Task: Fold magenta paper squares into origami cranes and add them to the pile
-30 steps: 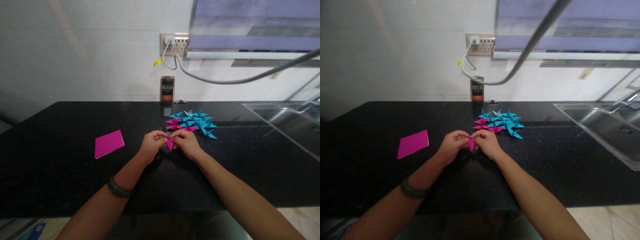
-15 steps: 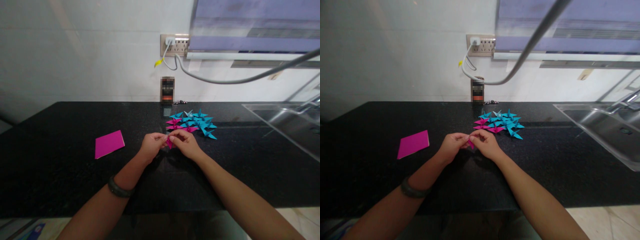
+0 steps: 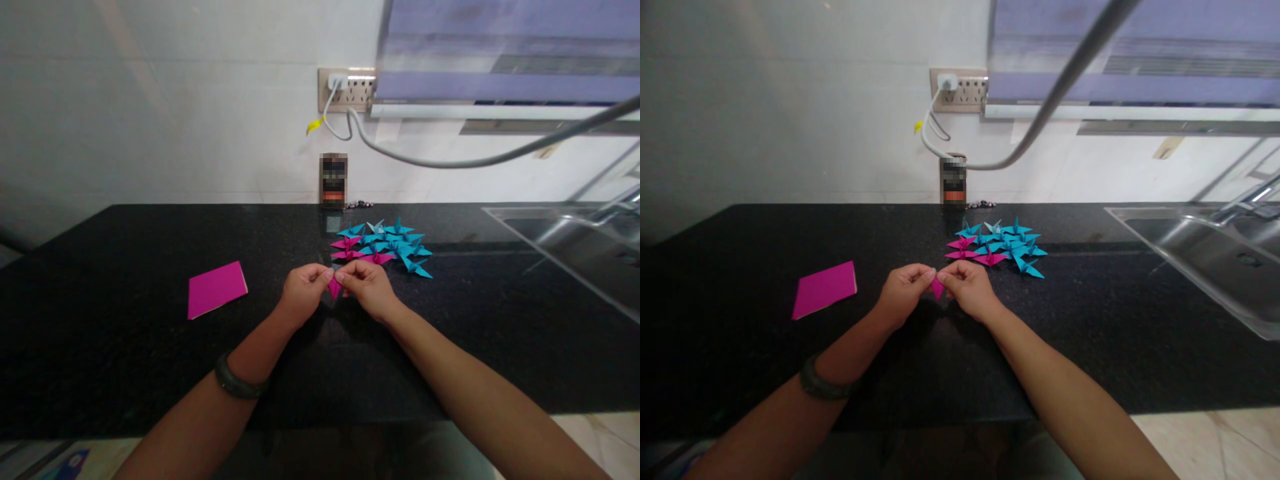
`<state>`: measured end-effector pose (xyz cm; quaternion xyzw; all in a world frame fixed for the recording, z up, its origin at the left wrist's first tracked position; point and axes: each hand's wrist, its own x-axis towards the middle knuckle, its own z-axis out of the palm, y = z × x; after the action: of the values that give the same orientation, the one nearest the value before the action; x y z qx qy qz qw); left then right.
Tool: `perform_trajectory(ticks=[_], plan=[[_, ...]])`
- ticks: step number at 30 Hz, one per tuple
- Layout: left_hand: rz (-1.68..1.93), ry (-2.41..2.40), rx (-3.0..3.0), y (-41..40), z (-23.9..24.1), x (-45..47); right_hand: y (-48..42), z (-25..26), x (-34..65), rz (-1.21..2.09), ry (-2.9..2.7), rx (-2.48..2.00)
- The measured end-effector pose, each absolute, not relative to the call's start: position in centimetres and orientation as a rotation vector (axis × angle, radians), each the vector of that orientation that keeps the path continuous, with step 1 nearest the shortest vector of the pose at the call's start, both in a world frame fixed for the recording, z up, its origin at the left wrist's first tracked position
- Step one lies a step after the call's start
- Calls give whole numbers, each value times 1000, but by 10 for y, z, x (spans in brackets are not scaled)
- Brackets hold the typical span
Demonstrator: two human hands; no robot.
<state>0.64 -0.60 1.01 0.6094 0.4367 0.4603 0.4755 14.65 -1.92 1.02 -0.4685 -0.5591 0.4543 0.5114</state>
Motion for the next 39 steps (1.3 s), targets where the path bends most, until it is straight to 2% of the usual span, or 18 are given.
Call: perform_trajectory(ticks=[5, 10, 18, 25, 32, 39], plan=[[1093, 1015, 1421, -8, 13, 9, -18, 9, 149, 1055, -1267, -1135], [1050, 1034, 1599, -5, 11, 4, -17, 9, 151, 1099, -1369, -1126], [957, 961, 1640, -7, 4, 9, -14, 8, 151, 930, -1312, -1160], [944, 1099, 1681, -5, 9, 4, -15, 9, 152, 1040, -1336, -1160], [969, 1116, 1633, -4, 7, 4, -15, 9, 153, 823, -1503, -1233], [1152, 1131, 1310, -1, 8, 5, -16, 6, 149, 1109, -1422, -1148]])
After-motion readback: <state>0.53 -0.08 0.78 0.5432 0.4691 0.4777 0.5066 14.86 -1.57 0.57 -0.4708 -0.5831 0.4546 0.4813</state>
